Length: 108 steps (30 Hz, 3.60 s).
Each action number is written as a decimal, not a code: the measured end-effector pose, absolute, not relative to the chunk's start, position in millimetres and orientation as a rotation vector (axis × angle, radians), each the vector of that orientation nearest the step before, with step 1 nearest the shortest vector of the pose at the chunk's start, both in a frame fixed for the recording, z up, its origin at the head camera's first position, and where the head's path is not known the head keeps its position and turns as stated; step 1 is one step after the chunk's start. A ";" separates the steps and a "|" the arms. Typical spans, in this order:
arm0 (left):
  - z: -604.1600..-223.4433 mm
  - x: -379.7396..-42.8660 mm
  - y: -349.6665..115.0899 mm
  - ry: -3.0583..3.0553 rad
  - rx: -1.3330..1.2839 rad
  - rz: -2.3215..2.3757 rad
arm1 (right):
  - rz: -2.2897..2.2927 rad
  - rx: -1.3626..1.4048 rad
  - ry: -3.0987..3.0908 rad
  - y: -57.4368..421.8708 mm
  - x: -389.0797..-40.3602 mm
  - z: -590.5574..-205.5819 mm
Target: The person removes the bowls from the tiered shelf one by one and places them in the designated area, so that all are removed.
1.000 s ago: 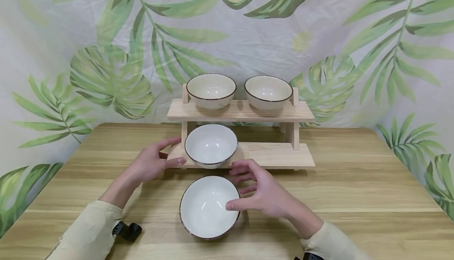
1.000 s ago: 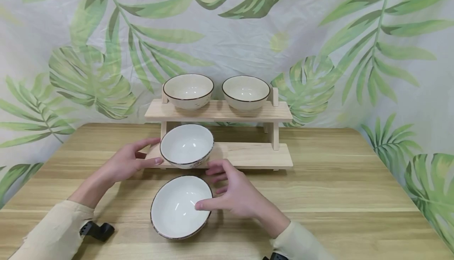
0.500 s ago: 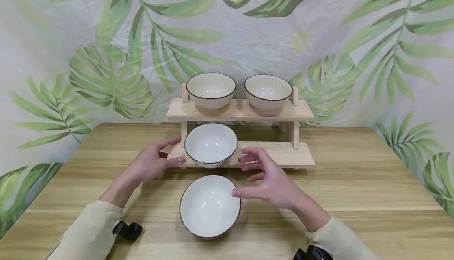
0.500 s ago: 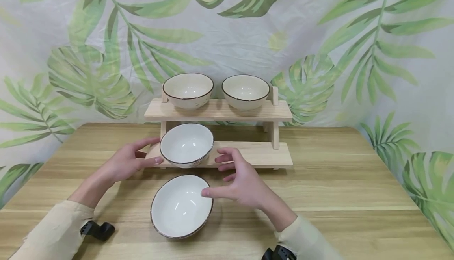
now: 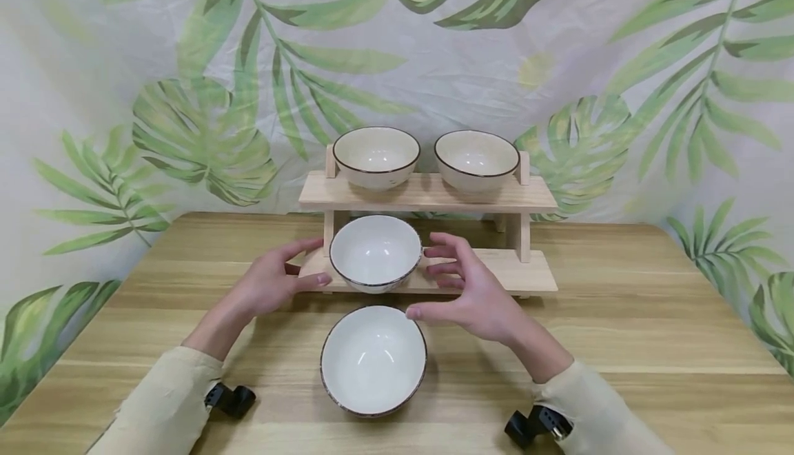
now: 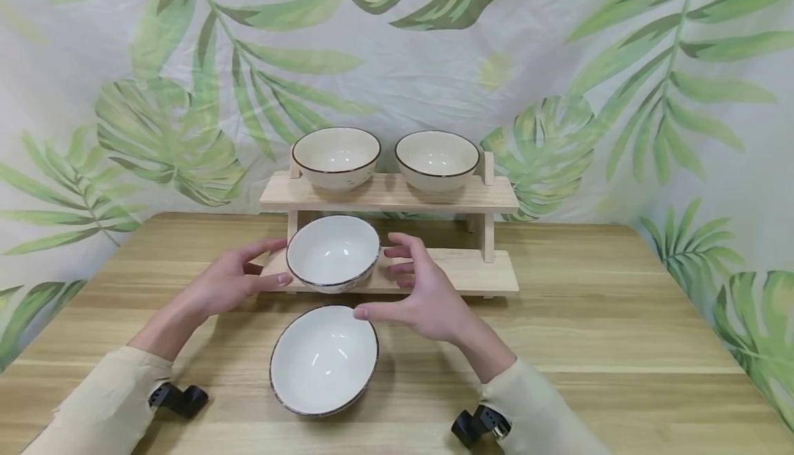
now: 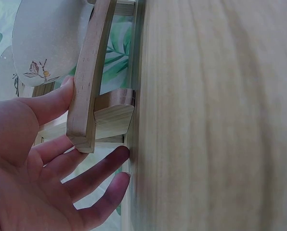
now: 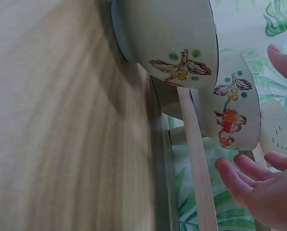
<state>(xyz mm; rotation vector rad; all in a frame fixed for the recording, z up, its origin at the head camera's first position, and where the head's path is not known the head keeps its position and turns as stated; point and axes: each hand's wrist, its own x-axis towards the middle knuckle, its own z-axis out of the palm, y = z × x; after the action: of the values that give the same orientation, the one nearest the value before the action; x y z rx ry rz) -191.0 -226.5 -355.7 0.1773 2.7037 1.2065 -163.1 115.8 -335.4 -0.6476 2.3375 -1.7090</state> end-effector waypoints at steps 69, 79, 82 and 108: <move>-356.3 -193.3 -227.9 2.710 0.170 1.175 | -1.773 -0.363 2.413 46.3 -191.2 -349.0; -357.2 -193.7 -228.3 2.706 0.176 1.187 | -1.755 -0.416 2.444 48.8 -189.8 -349.2; -357.5 -193.7 -228.3 2.706 0.177 1.189 | -1.743 -0.410 2.432 51.6 -189.0 -348.6; -360.9 -191.9 -227.5 2.709 0.181 1.195 | -1.765 -0.471 2.333 87.0 -170.9 -331.3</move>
<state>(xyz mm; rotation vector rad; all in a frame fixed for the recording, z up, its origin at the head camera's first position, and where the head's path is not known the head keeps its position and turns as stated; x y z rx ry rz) -191.9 -227.5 -360.9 0.1811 2.7089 1.1948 -170.9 87.0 -331.3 -0.4707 2.3329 -1.7651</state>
